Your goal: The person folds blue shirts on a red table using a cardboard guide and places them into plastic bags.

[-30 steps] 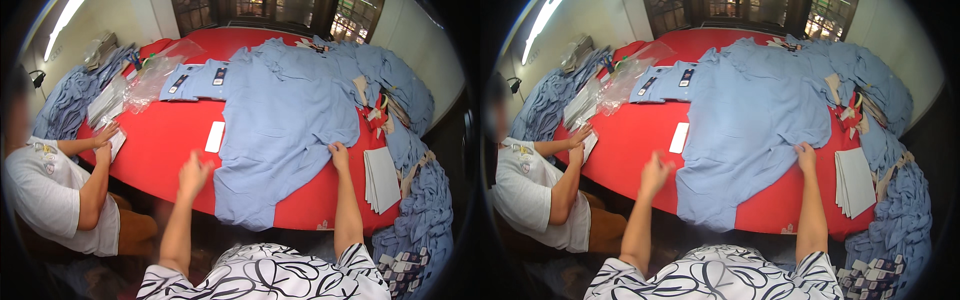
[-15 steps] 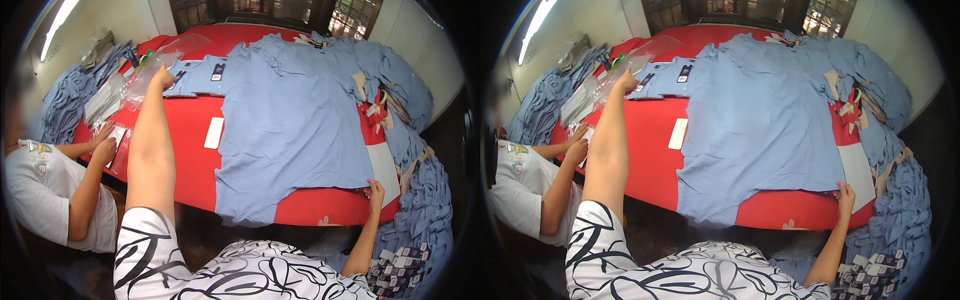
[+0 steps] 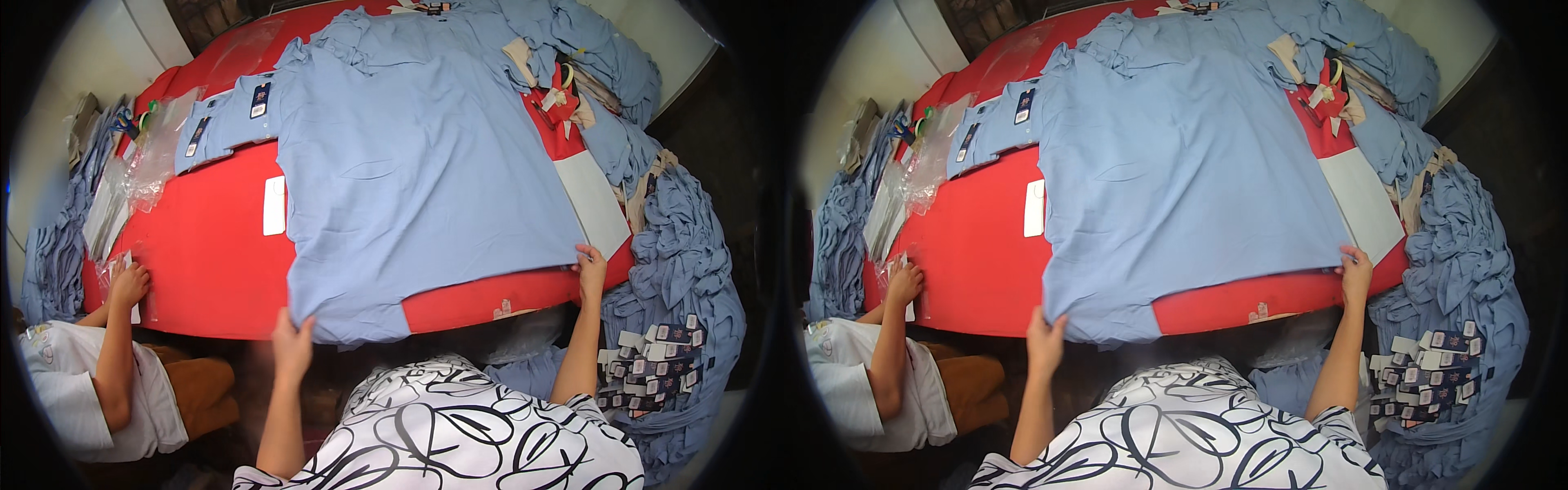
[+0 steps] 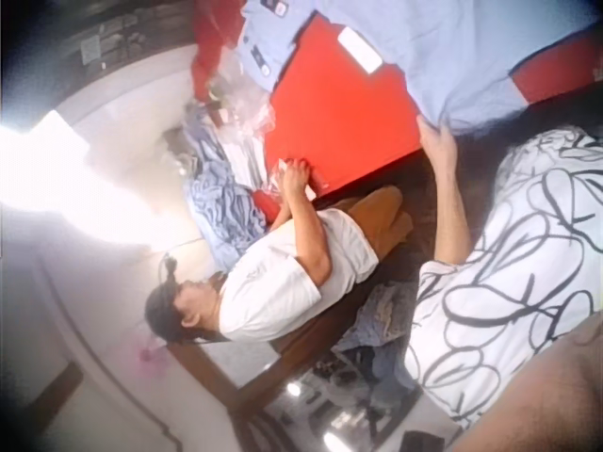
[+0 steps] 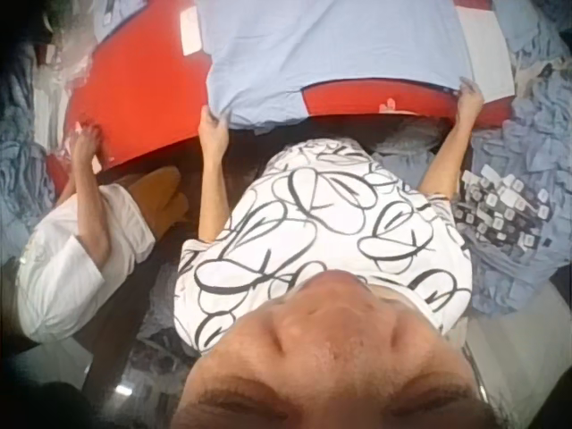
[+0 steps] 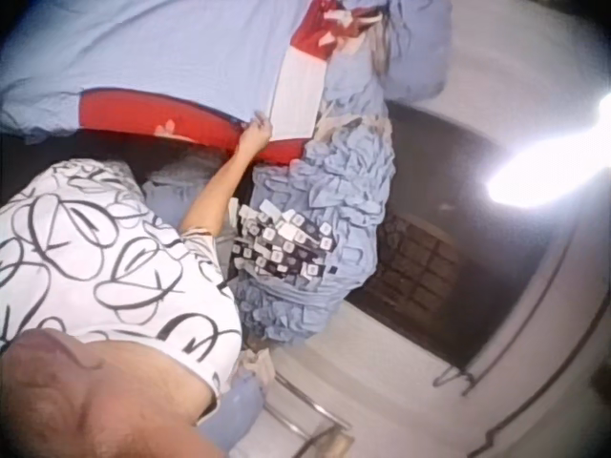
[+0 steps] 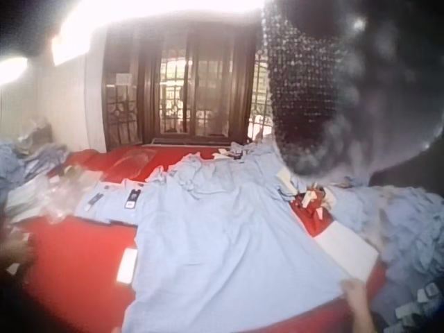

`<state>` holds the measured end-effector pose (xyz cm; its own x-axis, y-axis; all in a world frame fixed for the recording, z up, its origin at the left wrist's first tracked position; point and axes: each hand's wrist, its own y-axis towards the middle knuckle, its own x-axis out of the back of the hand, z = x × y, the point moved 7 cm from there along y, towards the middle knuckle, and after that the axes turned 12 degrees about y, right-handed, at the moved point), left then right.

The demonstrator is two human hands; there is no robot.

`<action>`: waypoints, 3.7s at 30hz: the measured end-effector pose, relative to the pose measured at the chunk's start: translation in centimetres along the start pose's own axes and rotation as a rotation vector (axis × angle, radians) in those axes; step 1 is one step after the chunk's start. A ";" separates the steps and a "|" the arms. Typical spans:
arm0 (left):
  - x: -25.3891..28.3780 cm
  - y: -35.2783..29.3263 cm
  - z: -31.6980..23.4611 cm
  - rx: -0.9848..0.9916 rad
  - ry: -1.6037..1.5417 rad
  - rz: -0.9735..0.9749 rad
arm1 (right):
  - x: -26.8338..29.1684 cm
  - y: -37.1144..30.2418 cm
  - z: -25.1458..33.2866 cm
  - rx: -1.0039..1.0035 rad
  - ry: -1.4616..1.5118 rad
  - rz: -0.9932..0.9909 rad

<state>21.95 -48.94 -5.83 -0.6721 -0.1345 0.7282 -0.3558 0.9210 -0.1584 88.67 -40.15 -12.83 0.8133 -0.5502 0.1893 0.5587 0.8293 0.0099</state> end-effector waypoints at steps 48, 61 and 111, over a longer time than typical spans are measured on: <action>4.9 40.0 0.5 0.034 -0.015 -0.386 | -1.8 11.0 12.5 0.376 -0.682 -0.068; 1.4 13.0 -2.3 0.002 0.690 -0.737 | -35.4 -0.6 26.6 0.487 0.046 0.907; -2.1 18.0 -5.8 -0.254 0.661 -0.519 | -54.0 -17.8 17.0 0.593 -0.213 1.572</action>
<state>20.73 -29.96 -6.33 0.0764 -0.3926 0.9165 -0.3038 0.8663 0.3964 32.08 -23.50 -6.53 0.4198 0.7623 0.4926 -0.8831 0.4684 0.0277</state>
